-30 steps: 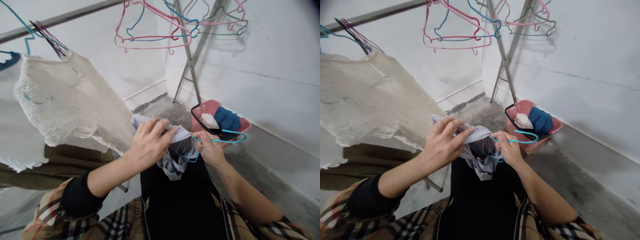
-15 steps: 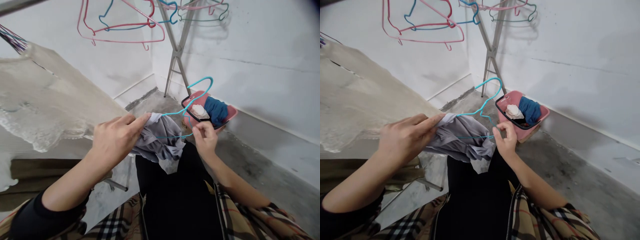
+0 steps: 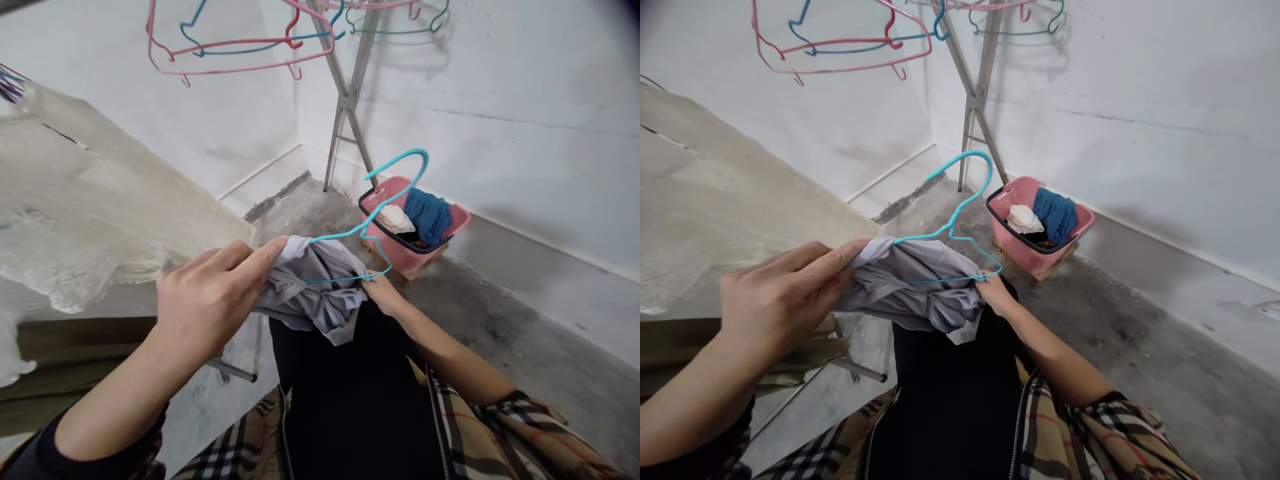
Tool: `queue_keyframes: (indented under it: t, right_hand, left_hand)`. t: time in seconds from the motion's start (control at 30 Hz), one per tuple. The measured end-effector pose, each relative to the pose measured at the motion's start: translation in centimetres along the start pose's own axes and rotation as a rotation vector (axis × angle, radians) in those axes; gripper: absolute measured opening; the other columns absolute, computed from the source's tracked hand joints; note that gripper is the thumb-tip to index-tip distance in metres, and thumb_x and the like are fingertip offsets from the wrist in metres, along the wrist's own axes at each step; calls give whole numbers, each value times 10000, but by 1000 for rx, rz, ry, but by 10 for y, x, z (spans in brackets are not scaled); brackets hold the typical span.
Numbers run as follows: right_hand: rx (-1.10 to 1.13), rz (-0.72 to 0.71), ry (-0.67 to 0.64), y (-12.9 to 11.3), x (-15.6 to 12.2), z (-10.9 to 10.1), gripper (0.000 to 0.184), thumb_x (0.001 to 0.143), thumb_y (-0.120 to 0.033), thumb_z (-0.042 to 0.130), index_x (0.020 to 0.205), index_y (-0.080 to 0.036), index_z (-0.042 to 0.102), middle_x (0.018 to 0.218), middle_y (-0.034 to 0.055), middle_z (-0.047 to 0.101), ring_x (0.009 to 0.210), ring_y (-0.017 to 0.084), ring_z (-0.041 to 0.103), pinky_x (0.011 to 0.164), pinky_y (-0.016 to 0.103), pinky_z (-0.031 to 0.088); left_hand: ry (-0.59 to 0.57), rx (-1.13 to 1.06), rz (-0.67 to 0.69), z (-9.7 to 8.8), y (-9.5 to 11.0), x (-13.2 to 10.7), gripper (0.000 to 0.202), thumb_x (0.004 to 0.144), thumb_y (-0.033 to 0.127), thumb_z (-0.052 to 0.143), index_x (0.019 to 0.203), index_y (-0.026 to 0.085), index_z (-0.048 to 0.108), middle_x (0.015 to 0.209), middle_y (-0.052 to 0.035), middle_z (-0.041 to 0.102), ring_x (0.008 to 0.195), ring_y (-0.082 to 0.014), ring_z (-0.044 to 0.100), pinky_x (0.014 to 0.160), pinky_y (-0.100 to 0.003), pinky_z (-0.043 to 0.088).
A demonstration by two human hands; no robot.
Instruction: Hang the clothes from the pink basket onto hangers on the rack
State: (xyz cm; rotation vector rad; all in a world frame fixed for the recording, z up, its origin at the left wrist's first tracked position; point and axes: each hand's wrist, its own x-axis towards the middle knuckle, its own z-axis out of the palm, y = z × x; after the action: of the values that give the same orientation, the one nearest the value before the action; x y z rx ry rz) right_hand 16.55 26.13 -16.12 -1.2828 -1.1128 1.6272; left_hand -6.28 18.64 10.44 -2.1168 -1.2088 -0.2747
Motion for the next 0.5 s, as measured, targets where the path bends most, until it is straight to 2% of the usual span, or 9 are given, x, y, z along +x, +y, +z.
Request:
queue_keyframes:
  t: [0.17, 0.3, 0.4, 0.5]
  right_hand:
    - [302, 79, 90, -11, 2, -18, 398, 550, -341, 684, 917, -189, 654, 725, 4, 662, 634, 141, 582, 615, 268, 462]
    - [401, 13, 189, -33, 4, -28, 367, 530, -278, 684, 886, -187, 682, 783, -3, 688, 690, 136, 595, 644, 246, 452]
    - [375, -64, 271, -53, 2, -35, 308, 521, -255, 689, 820, -180, 695, 742, -12, 675, 687, 134, 581, 626, 232, 429]
    - [203, -111, 249, -75, -7, -40, 338, 585, -289, 653, 895, -168, 713, 774, 10, 690, 650, 139, 574, 589, 238, 412]
  left_hand:
    - [46, 21, -58, 12, -20, -21, 314, 939, 247, 537, 1218, 328, 658, 679, 49, 635, 547, -117, 508, 458, -248, 266]
    - [73, -22, -43, 22, -28, -35, 354, 935, 216, 545, 1261, 321, 634, 711, 49, 655, 563, -116, 524, 480, -244, 311]
    - [55, -7, 9, 29, -26, -42, 374, 919, 170, 546, 1249, 312, 648, 702, 42, 667, 569, -118, 547, 467, -250, 289]
    - [-25, 35, 16, 41, -20, -49, 377, 924, 159, 505, 1212, 330, 678, 689, 28, 670, 565, -126, 559, 445, -261, 250]
